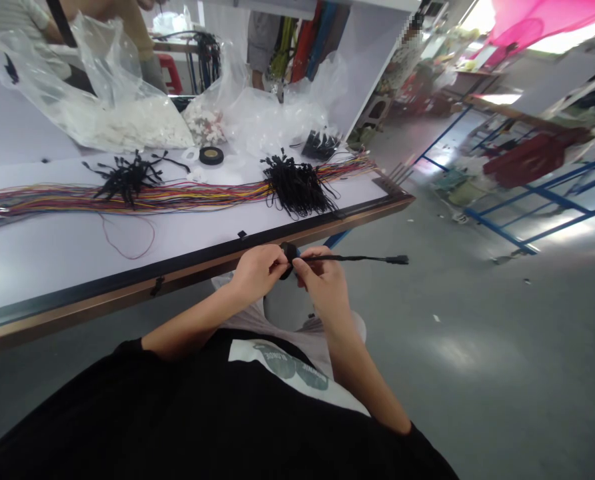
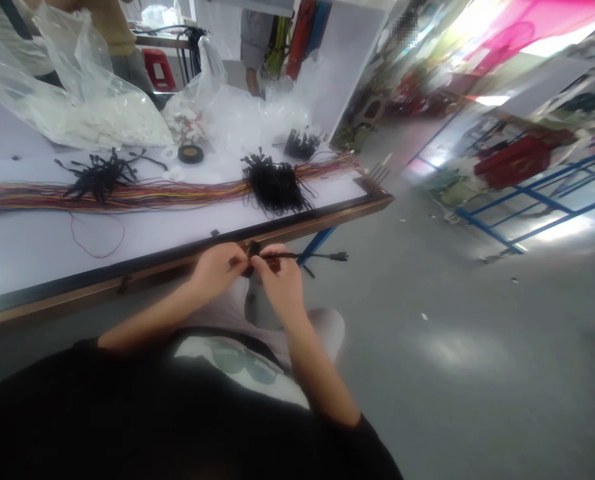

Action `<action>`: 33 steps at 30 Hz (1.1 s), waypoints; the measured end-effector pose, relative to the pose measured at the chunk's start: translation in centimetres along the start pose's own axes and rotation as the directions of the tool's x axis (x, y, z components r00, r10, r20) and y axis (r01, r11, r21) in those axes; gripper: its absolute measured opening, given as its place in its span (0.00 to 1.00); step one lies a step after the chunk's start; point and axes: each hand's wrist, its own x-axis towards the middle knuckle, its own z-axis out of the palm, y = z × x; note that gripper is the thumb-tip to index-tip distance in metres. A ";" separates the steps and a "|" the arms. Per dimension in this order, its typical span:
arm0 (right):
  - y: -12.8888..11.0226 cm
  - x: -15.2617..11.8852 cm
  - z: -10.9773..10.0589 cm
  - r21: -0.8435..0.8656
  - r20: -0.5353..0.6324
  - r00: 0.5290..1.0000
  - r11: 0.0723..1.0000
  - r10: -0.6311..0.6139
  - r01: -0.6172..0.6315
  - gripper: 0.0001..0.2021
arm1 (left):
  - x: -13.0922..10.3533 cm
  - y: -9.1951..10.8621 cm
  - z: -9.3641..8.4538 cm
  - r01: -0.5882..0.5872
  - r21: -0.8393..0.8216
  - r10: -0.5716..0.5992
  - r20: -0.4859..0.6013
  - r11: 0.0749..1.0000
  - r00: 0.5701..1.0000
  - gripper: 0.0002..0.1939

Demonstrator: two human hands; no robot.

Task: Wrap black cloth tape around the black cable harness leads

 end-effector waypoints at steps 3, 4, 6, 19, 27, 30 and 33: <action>-0.6 0.0 0.0 -0.045 -0.019 0.998 0.998 0.052 -0.052 0.07 | -0.4 0.1 0.2 0.110 -0.198 -0.118 -0.031 0.974 0.992 0.07; -0.7 0.0 -0.1 -0.082 -0.041 0.998 0.996 0.037 -0.040 0.07 | -0.5 0.1 0.2 0.176 -0.306 -0.189 -0.013 0.936 0.982 0.06; -0.8 0.1 -0.2 -0.157 -0.076 0.997 0.987 -0.031 0.019 0.07 | -0.5 -0.1 0.1 0.313 -0.543 -0.310 0.100 0.779 0.945 0.06; -0.9 -0.6 0.0 -0.029 -0.078 0.993 0.995 0.091 -0.093 0.08 | 0.4 -0.8 1.3 0.422 -0.849 -0.263 0.348 0.317 0.900 0.18; 0.1 0.3 -0.6 0.084 -0.036 0.992 0.990 0.121 -0.118 0.10 | -0.6 -0.1 -1.0 -0.030 -0.584 0.179 0.198 0.811 0.964 0.33; -0.5 0.3 -1.1 0.015 0.031 0.999 0.999 0.030 -0.031 0.08 | -0.2 -0.3 -1.4 -0.024 -0.485 0.159 0.239 0.874 0.958 0.16; -0.8 0.2 -1.2 -0.016 0.064 0.998 1.000 -0.010 0.011 0.07 | 0.0 -0.4 -1.1 0.080 -0.291 -0.017 0.214 0.953 0.977 0.08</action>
